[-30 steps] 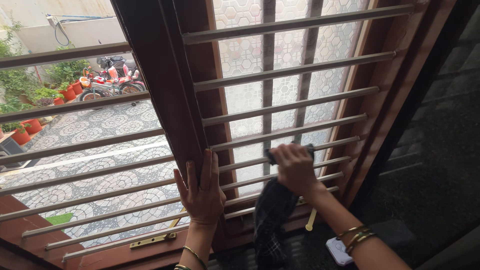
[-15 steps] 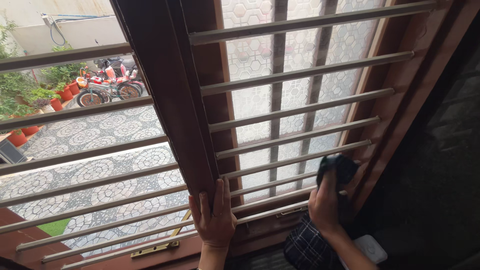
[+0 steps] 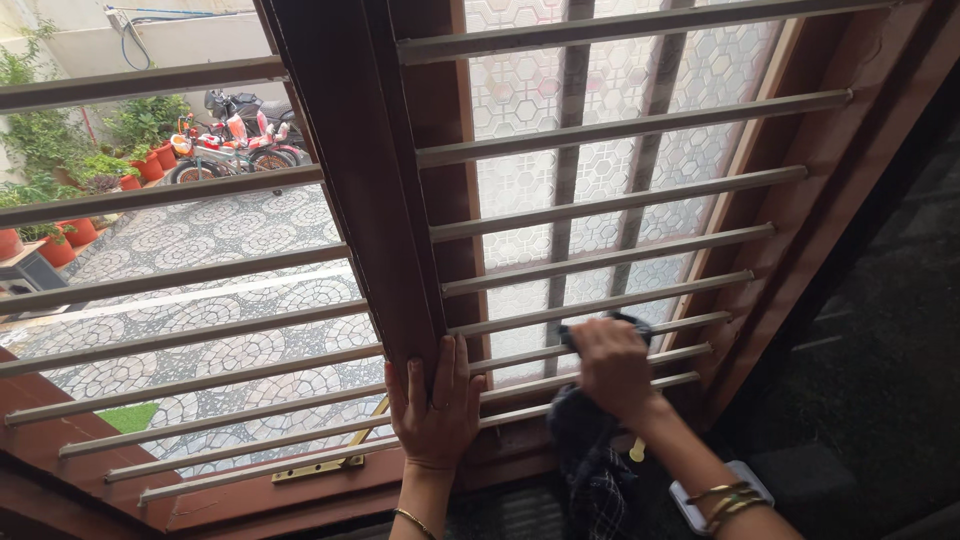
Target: The person wipes the metal bars and wooden frame of a window with a dark cloth, then wipes the granite windowsill and a wooden door. The person uses a cloth to clean the surfaces.
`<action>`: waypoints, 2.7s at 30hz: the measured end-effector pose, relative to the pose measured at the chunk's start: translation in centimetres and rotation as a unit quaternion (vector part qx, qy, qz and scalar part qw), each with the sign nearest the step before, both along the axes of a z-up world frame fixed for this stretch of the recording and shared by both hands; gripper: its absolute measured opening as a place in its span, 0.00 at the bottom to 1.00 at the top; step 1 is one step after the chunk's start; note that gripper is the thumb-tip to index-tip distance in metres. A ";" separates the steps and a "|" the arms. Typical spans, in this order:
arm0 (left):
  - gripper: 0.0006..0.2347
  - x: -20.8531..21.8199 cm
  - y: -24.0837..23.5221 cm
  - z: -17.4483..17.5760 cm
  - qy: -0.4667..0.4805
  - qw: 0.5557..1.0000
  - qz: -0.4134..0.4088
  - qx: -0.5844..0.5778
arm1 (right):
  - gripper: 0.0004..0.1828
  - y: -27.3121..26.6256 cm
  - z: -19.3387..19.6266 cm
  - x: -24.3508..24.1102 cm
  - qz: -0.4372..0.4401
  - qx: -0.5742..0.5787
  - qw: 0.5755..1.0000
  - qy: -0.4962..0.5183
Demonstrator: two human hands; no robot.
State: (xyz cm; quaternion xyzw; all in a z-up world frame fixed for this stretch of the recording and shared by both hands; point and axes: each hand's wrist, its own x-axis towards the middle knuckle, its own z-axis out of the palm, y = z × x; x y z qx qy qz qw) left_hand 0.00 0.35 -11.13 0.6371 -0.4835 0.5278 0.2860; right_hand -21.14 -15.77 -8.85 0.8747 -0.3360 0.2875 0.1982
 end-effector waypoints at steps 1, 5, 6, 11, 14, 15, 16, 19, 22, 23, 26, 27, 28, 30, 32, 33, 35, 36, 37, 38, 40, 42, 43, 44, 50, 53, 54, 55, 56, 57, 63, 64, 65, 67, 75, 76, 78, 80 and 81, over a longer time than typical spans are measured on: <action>0.19 0.0 -0.1 0.1 -0.001 1.000 -0.002 -0.002 | 0.15 -1.6 0.5 -3.6 0.044 -0.058 0.992 -0.107; 0.19 -0.1 -0.1 -0.4 0.007 1.000 -0.005 0.009 | 0.17 -6.3 0.0 -11.7 -0.002 -0.023 0.995 -0.098; 0.19 -0.1 -0.2 -0.5 0.010 1.000 -0.004 0.011 | 0.17 -6.3 -0.8 -11.0 -0.029 -0.016 0.992 -0.119; 0.19 0.1 -0.2 -0.6 0.012 1.000 -0.006 0.013 | 0.33 1.1 -2.9 0.9 0.011 0.037 0.989 -0.144; 0.19 0.0 -0.1 -0.5 0.011 1.000 -0.002 0.011 | 0.35 8.1 -2.5 9.1 0.127 0.059 0.978 -0.153; 0.19 0.0 0.0 -0.4 0.011 1.000 -0.006 0.005 | 0.37 9.3 -2.4 10.6 0.154 0.031 0.977 -0.142; 0.19 0.0 0.1 -0.3 0.010 1.000 -0.010 -0.002 | 0.40 9.7 -2.2 11.2 0.181 0.003 0.975 -0.129; 0.20 0.2 0.2 0.1 0.001 1.000 -0.006 0.002 | 0.30 6.9 -1.8 8.6 0.229 -0.122 0.964 -0.056; 0.21 0.3 0.1 0.0 -0.005 1.000 -0.005 0.003 | 0.25 0.5 -1.7 1.2 0.076 -0.084 0.993 0.034; 0.21 0.2 0.1 -0.1 -0.006 1.000 -0.007 0.001 | 0.21 -1.2 -1.7 -2.1 0.046 -0.091 0.994 -0.028; 0.21 0.4 -0.1 -0.2 -0.004 1.000 -0.015 0.006 | 0.23 -4.8 -1.5 -10.3 0.015 -0.054 0.993 -0.107; 0.21 0.3 0.0 -0.4 -0.001 1.000 -0.015 0.007 | 0.25 -5.2 -2.0 -11.5 -0.010 -0.031 0.993 -0.112; 0.21 0.3 0.1 -0.5 0.001 1.000 -0.014 0.009 | 0.28 -5.1 -2.9 -11.8 -0.004 -0.046 0.991 -0.128; 0.21 0.3 0.1 -0.5 0.000 1.000 -0.011 0.011 | 0.35 -3.8 -4.5 -10.7 0.006 -0.080 0.983 -0.162; 0.21 0.0 0.1 -0.5 -0.003 1.000 -0.004 0.011 | 0.44 -1.0 -6.5 -7.8 -0.047 0.016 0.971 -0.233; 0.21 0.0 0.0 -0.4 -0.002 1.000 -0.006 0.009 | 0.44 0.7 -7.3 -5.9 -0.035 0.033 0.978 -0.201; 0.21 0.1 0.1 -0.3 0.000 1.000 -0.011 0.007 | 0.45 4.7 -8.5 -2.0 -0.013 0.069 0.988 -0.136; 0.21 0.3 0.1 -0.3 0.000 1.000 -0.013 0.007 | 0.46 6.2 -8.7 0.2 -0.002 0.087 0.991 -0.103; 0.21 0.2 0.1 -0.4 0.001 1.000 -0.017 0.009 | 0.45 7.4 -8.8 2.0 0.080 0.111 0.988 -0.077; 0.21 0.2 0.2 -0.4 0.003 1.000 -0.021 0.012 | 0.42 8.8 -9.1 4.3 0.074 0.058 0.994 -0.058; 0.20 0.1 0.3 -0.5 -0.001 1.000 -0.020 0.005 | 0.38 10.8 -9.5 7.3 0.095 -0.030 0.995 -0.010; 0.20 0.3 0.1 0.0 -0.007 1.000 -0.018 -0.002 | 0.36 10.1 -9.2 8.9 0.133 -0.084 0.988 0.011; 0.21 0.3 0.1 0.1 -0.010 1.000 -0.017 -0.002 | 0.35 9.2 -9.1 8.8 0.144 -0.100 0.984 0.003; 0.21 0.4 0.0 0.2 -0.012 1.000 -0.015 -0.002 | 0.33 8.1 -9.0 7.9 0.156 -0.117 0.981 -0.004; 0.21 0.6 0.0 -0.3 -0.018 1.000 -0.003 0.009 | 0.27 -3.0 -6.4 -6.9 0.033 -0.026 0.999 0.025; 0.21 0.5 0.1 -0.7 -0.011 1.000 -0.005 0.013 | 0.25 -5.4 -6.2 -11.5 -0.054 0.035 0.998 -0.018; 0.21 0.5 0.1 -0.7 -0.009 1.000 -0.002 0.018 | 0.27 -5.0 -6.7 -11.5 -0.049 0.013 0.998 -0.047; 0.21 0.4 0.1 -0.8 -0.009 1.000 0.002 0.022 | 0.30 -4.3 -7.4 -10.6 -0.043 -0.011 0.996 -0.078; 0.22 0.3 0.1 -0.8 -0.008 1.000 0.006 0.026 | 0.34 -3.2 -8.2 -9.3 -0.060 -0.004 0.989 -0.133; 0.22 0.4 0.1 -0.7 -0.007 1.000 0.003 0.023 | 0.38 -1.4 -9.3 -7.4 -0.074 0.002 0.979 -0.188; 0.22 0.3 0.2 -0.6 -0.006 1.000 -0.007 0.018 | 0.49 10.5 -12.8 4.4 0.060 0.250 0.960 -0.112; 0.22 0.2 0.2 -0.6 -0.006 1.000 -0.006 0.019 | 0.51 12.0 -13.0 5.9 0.154 0.138 0.977 -0.052; 0.22 0.2 0.3 -0.5 -0.005 1.000 -0.003 0.018 | 0.48 12.7 -13.0 7.2 0.147 0.146 0.977 -0.043; 0.22 0.3 0.2 -0.2 -0.013 1.000 -0.003 0.012 | 0.44 12.3 -12.6 8.5 0.133 0.161 0.978 -0.027; 0.23 0.6 0.1 -0.4 -0.016 1.000 0.005 0.017 | 0.19 -1.1 -11.4 -6.8 -0.133 0.145 0.979 0.055; 0.22 0.6 0.1 -0.5 -0.015 1.000 0.002 0.016 | 0.20 -2.1 -11.6 -8.4 -0.180 0.150 0.972 0.036; 0.22 0.4 0.2 -0.7 -0.011 1.000 -0.003 0.017 | 0.28 -2.8 -12.8 -9.5 -0.193 0.159 0.968 -0.017; 0.22 0.4 0.2 -0.7 -0.009 1.000 -0.007 0.017 | 0.34 -1.7 -14.2 -8.2 -0.222 0.160 0.961 -0.047; 0.23 0.5 0.2 -0.6 -0.007 1.000 -0.007 0.020 | 0.37 -0.6 -15.0 -6.4 -0.246 0.159 0.955 -0.049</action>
